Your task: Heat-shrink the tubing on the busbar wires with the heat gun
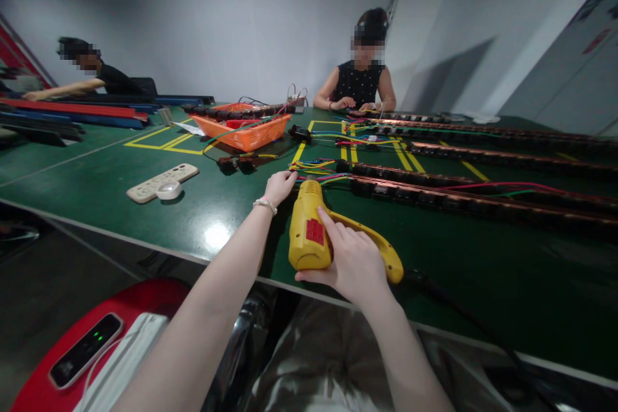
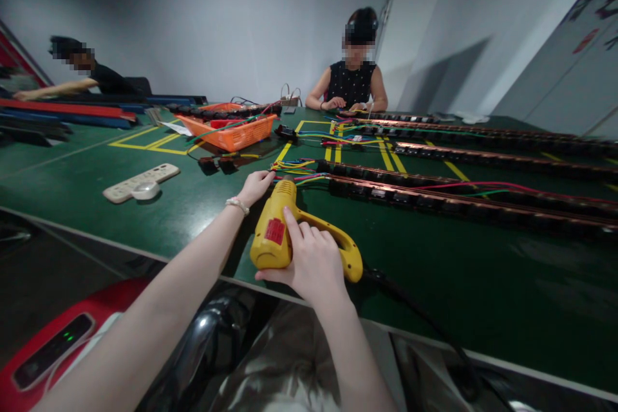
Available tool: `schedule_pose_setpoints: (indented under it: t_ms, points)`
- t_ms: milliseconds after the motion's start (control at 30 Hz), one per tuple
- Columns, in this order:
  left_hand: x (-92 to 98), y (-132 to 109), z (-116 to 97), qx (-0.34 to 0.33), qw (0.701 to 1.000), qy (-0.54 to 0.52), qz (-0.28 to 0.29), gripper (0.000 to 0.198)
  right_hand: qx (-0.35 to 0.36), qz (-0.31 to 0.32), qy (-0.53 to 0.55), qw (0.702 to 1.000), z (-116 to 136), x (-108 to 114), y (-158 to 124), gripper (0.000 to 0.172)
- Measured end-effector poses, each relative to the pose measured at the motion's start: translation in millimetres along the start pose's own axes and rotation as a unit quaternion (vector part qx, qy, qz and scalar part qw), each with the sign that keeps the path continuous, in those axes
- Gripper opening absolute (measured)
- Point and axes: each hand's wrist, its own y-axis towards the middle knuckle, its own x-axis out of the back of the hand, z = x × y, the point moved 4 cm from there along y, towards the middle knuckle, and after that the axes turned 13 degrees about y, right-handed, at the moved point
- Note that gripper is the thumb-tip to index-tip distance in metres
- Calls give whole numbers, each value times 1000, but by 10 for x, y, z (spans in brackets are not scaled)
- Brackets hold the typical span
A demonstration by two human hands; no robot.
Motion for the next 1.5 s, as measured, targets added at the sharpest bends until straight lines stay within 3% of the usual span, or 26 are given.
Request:
schedule_pose_setpoints:
  t_ms: [333, 567, 733, 867, 1067, 1500]
  points:
    - [-6, 1, 7, -15, 1000, -4, -8, 41, -38, -55, -69, 995, -277, 125, -49, 107]
    - [38, -34, -32, -7, 1000, 3, 5, 41, -22, -94, -89, 991, -280, 159, -55, 107]
    - [57, -44, -58, -14, 1000, 27, -2, 41, -27, -102, -99, 989, -437, 239, -223, 92]
    - [58, -34, -65, -10, 999, 37, -6, 41, -35, -131, -143, 980, -544, 310, -458, 66]
    - [41, -13, -55, -7, 999, 31, -3, 42, -11, -134, -161, 978, -362, 278, -498, 40]
    - [21, 32, -7, -1, 1000, 29, 11, 44, 38, -96, -51, 993, 7, 59, -375, 39]
